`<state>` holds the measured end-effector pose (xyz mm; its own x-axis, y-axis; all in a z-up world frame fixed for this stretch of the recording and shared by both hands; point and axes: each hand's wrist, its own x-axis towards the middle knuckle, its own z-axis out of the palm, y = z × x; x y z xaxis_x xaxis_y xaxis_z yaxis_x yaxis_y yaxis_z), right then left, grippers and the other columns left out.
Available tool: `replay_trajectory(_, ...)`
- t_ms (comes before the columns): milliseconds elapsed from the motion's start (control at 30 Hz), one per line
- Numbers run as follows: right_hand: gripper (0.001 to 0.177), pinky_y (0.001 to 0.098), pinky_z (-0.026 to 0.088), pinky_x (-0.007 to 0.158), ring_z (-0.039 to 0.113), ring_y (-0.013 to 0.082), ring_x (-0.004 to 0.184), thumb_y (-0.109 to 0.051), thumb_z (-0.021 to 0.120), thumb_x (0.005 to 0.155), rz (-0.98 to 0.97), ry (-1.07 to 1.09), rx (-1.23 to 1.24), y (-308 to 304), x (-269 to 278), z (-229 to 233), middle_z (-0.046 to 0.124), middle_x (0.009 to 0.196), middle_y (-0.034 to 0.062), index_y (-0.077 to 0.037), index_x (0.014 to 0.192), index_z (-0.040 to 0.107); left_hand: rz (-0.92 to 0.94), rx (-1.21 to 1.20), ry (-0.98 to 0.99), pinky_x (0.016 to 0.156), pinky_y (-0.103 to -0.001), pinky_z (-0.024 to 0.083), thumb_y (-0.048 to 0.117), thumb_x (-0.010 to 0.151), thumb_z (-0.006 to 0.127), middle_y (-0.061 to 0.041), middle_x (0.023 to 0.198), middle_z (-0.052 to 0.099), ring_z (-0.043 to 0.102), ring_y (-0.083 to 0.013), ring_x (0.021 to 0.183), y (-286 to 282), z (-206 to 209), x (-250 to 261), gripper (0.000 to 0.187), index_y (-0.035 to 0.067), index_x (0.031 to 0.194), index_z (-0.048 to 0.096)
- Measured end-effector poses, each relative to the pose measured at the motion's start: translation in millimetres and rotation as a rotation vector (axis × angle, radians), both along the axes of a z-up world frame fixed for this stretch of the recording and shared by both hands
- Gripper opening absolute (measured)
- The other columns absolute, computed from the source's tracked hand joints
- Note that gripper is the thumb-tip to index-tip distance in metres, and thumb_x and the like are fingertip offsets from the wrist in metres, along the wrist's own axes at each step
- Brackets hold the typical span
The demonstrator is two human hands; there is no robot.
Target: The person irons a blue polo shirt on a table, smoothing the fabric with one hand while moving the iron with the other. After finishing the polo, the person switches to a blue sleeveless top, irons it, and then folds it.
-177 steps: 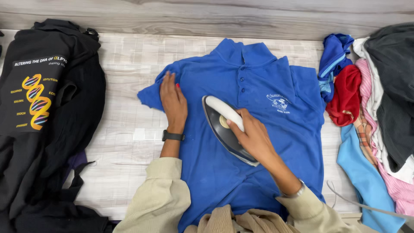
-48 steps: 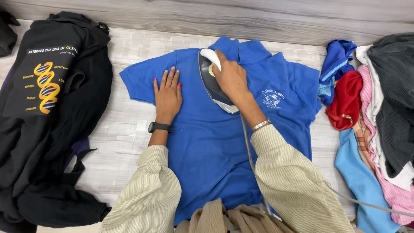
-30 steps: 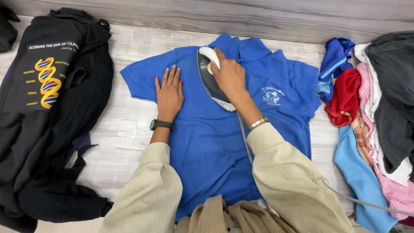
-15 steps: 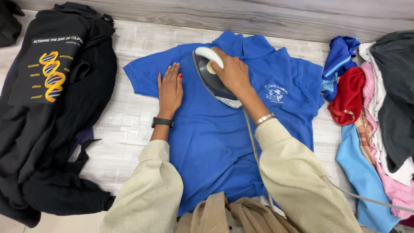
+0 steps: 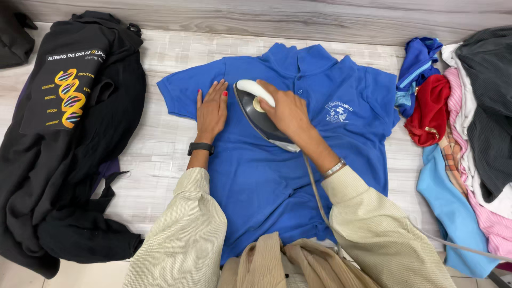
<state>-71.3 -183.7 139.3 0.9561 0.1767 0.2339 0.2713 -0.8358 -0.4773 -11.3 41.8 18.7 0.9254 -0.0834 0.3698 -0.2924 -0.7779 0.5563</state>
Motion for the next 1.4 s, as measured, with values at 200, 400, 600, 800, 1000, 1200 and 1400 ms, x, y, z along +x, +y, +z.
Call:
replay_trajectory(200,0.049,0.0386,0.053,0.056,0.069,0.0257,0.054,-0.040,0.066,0.094,0.113,0.277,0.190,-44,-31,29,0.077,0.086,0.0091,-0.024,0.140,0.064,0.001,0.222,-0.097,0.124,-0.057,0.011,0.027,0.108,0.041,-0.004,0.164,0.040,0.029,-0.0232,0.153,9,-18,-3,0.049,0.011,0.154,0.048)
replay_trajectory(400,0.050,0.0285,0.047,0.048,0.054,0.0058,0.060,-0.031,0.069,0.098,0.018,0.182,0.582,-122,-64,44,0.063,0.079,0.0041,-0.016,0.146,0.063,0.250,0.318,-0.005,0.118,-0.070,0.007,0.029,0.109,0.042,-0.009,0.165,0.038,0.026,-0.0316,0.155,10,-16,-2,0.050,0.007,0.155,0.044)
replay_trajectory(600,0.046,0.0429,0.056,0.078,0.072,0.0379,0.094,-0.032,0.066,0.108,-0.112,-0.264,0.153,-136,-57,27,0.075,0.109,0.0218,-0.011,0.148,0.062,-0.058,0.203,-0.100,0.124,-0.063,0.010,0.031,0.111,0.041,-0.012,0.169,0.033,0.023,-0.0315,0.157,-79,-11,37,0.054,0.008,0.159,0.041)
replay_trajectory(800,0.048,0.0519,0.053,0.074,0.070,0.0446,0.091,-0.043,0.061,0.101,-0.233,0.008,0.072,-125,-29,5,0.073,0.097,0.0232,-0.020,0.143,0.062,-0.054,0.278,-0.104,0.123,-0.064,0.008,0.036,0.106,0.045,-0.011,0.167,0.033,0.025,-0.0296,0.155,-124,-12,43,0.056,0.013,0.158,0.042)
replay_trajectory(1000,0.046,0.0569,0.053,0.069,0.071,0.0437,0.083,-0.039,0.061,0.099,-0.283,-0.077,0.032,-103,45,-9,0.074,0.089,0.0215,-0.025,0.142,0.059,-0.025,0.256,-0.091,0.123,-0.064,0.008,0.035,0.107,0.046,-0.012,0.167,0.032,0.024,-0.0316,0.156,-123,-5,46,0.057,0.011,0.158,0.043)
replay_trajectory(1200,0.046,0.0561,0.055,0.068,0.071,0.0440,0.079,-0.039,0.064,0.098,-0.307,-0.103,-0.036,-100,107,-19,0.073,0.083,0.0222,-0.024,0.140,0.060,0.035,0.250,-0.064,0.122,-0.065,0.007,0.036,0.107,0.045,-0.012,0.167,0.032,0.024,-0.0317,0.156,-125,-9,68,0.057,0.011,0.158,0.044)
replay_trajectory(1400,0.046,0.0559,0.055,0.067,0.071,0.0435,0.078,-0.039,0.065,0.097,-0.328,-0.144,-0.065,-112,116,-25,0.074,0.085,0.0218,-0.024,0.140,0.061,0.001,0.253,-0.051,0.123,-0.064,0.007,0.036,0.107,0.044,-0.008,0.168,0.031,0.023,-0.0311,0.155,-113,-8,85,0.056,0.015,0.159,0.043)
